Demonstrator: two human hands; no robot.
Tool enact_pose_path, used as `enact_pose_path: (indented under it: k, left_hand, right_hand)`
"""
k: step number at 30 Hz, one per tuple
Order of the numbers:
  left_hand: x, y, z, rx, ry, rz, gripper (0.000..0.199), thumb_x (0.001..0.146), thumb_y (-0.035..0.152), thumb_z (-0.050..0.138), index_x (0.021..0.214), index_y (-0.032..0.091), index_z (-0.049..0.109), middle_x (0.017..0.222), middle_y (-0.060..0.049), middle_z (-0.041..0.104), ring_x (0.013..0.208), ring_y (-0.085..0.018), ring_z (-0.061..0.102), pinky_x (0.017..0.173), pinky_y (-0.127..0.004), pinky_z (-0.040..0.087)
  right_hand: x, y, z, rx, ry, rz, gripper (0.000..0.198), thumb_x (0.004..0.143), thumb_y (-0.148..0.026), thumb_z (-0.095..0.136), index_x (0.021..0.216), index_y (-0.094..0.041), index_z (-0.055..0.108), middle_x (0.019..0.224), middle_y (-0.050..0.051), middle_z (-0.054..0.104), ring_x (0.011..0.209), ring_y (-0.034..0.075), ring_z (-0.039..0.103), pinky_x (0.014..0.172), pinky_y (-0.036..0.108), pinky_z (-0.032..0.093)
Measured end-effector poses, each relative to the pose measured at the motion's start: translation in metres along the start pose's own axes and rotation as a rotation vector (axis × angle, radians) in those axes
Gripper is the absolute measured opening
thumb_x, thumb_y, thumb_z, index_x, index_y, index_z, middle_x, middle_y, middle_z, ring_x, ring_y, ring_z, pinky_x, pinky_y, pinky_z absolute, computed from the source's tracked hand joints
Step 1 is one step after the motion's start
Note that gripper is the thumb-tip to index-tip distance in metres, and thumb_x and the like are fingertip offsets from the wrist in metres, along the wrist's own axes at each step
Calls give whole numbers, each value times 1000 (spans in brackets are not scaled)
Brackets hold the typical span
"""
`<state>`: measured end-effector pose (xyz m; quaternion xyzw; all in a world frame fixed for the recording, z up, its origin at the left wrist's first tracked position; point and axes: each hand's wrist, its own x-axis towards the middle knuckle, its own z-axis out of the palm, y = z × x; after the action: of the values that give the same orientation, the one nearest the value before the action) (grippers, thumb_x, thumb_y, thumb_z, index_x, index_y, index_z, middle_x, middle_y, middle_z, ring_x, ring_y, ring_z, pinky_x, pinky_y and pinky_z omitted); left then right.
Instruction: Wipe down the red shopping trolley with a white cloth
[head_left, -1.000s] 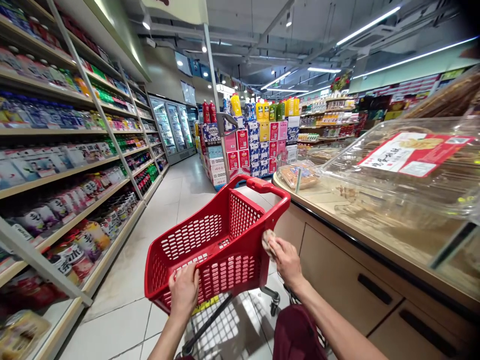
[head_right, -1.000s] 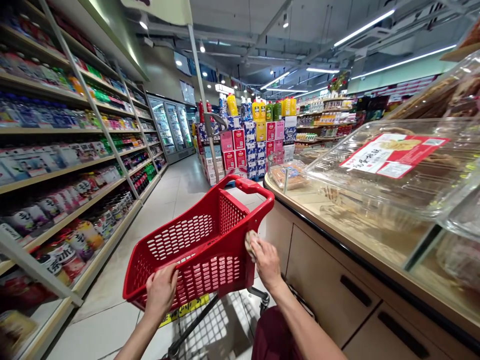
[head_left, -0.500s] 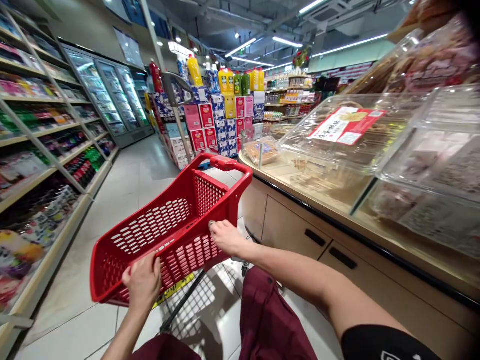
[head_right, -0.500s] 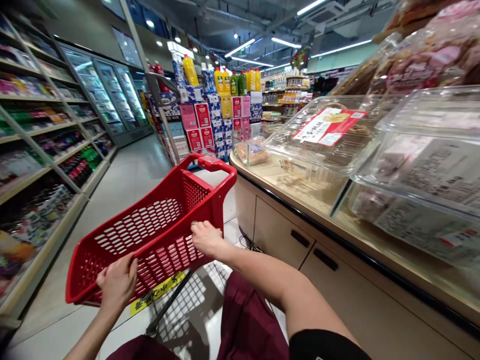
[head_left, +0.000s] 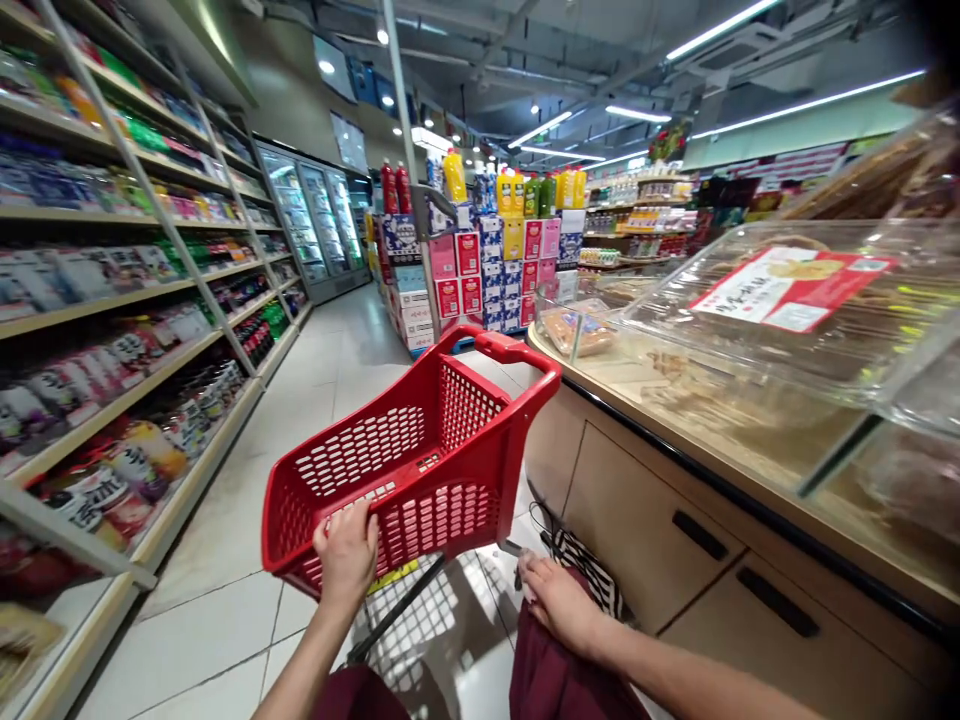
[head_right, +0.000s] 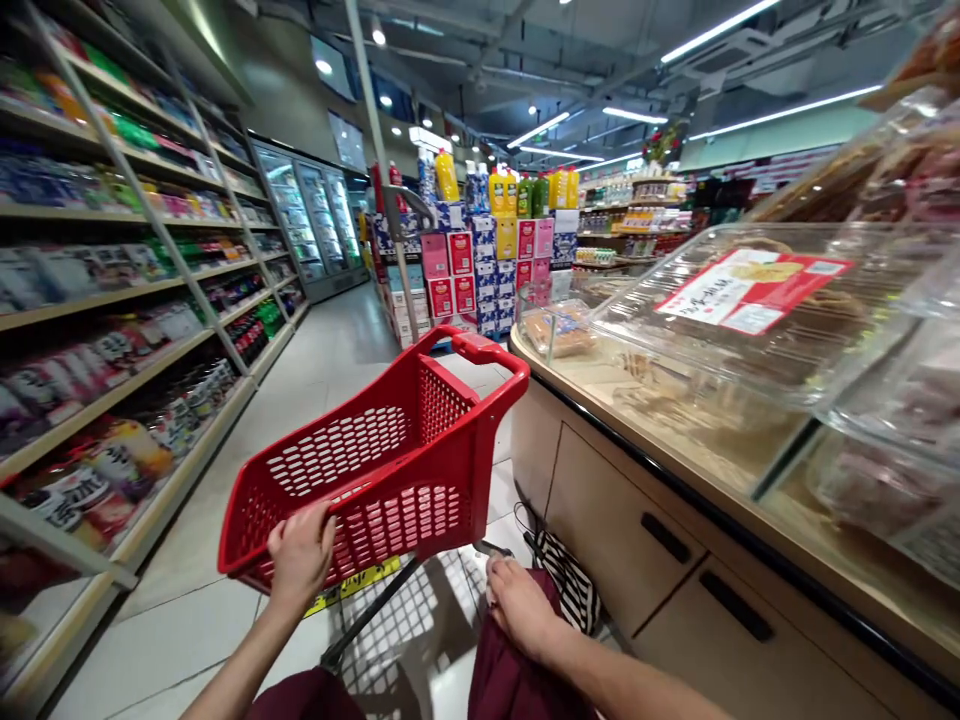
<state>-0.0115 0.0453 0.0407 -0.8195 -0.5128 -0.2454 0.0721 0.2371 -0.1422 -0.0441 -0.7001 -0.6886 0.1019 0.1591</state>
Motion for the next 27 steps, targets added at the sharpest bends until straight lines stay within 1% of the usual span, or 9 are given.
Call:
enact_pose_path:
  k: [2, 4, 8, 10, 12, 17, 18, 23, 27]
  left_hand:
    - [-2, 0, -1, -5, 1, -8, 26, 83, 25, 34, 98, 18, 53, 98, -7, 63, 95, -21, 52, 92, -41, 24]
    - [-3, 0, -2, -15, 3, -11, 25, 83, 24, 34, 99, 18, 53, 97, -7, 63, 94, -21, 52, 92, -41, 24]
    - [-6, 1, -4, -52, 3, -11, 25, 83, 22, 34, 98, 19, 53, 98, -6, 63, 94, -21, 53, 92, -41, 25]
    - [-6, 2, -5, -67, 9, -20, 25, 83, 22, 34, 98, 20, 54, 98, -6, 63, 94, -20, 53, 92, -41, 25]
    - [-7, 3, -6, -79, 13, -27, 25, 83, 22, 34, 98, 21, 54, 97, -5, 63, 93, -20, 53, 92, -42, 25]
    - [-8, 3, -8, -116, -3, -33, 25, 82, 20, 34, 96, 21, 54, 95, -4, 63, 91, -20, 53, 90, -42, 27]
    - [-8, 3, -8, -123, -5, -33, 24, 82, 20, 33, 96, 21, 54, 94, -4, 63, 91, -20, 53, 90, -42, 27]
    - [-9, 5, -8, -134, -22, -56, 24, 81, 19, 35, 96, 20, 53, 96, -5, 62, 94, -20, 51, 92, -43, 26]
    - [-9, 4, -9, -146, -51, -56, 26, 81, 18, 35, 99, 20, 53, 100, -6, 61, 96, -20, 50, 93, -43, 26]
  right_hand:
    - [2, 8, 4, 103, 105, 59, 29, 66, -7, 45, 87, -17, 62, 89, 7, 63, 81, 17, 57, 75, 29, 45]
    - [17, 16, -16, 185, 316, 63, 31, 67, -7, 42, 88, -17, 61, 83, 6, 62, 76, 16, 57, 72, 29, 47]
    - [67, 27, -104, 153, 1001, 50, 33, 73, -21, 50, 105, -17, 56, 107, 11, 54, 96, 21, 52, 84, 37, 43]
    - [92, 28, -135, 84, 1157, 7, 28, 76, -23, 49, 102, -18, 58, 120, 11, 48, 107, 23, 46, 91, 41, 38]
    - [108, 26, -136, 32, 1139, -93, 23, 80, -20, 44, 96, -18, 61, 123, 11, 47, 110, 22, 44, 90, 42, 39]
    - [103, 16, -73, -60, 776, -413, 24, 84, -19, 43, 100, -22, 60, 103, 7, 62, 94, 17, 55, 77, 32, 49]
    - [100, 13, -68, -60, 783, -420, 26, 84, -18, 44, 104, -23, 59, 104, 7, 62, 95, 16, 55, 78, 32, 50]
    - [114, 2, -87, -3, 1079, -335, 36, 81, -15, 49, 116, -21, 53, 119, 8, 54, 115, 21, 42, 95, 43, 40]
    - [121, -12, -57, -62, 892, -455, 30, 83, -15, 43, 108, -22, 59, 106, 6, 62, 110, 19, 47, 87, 37, 47]
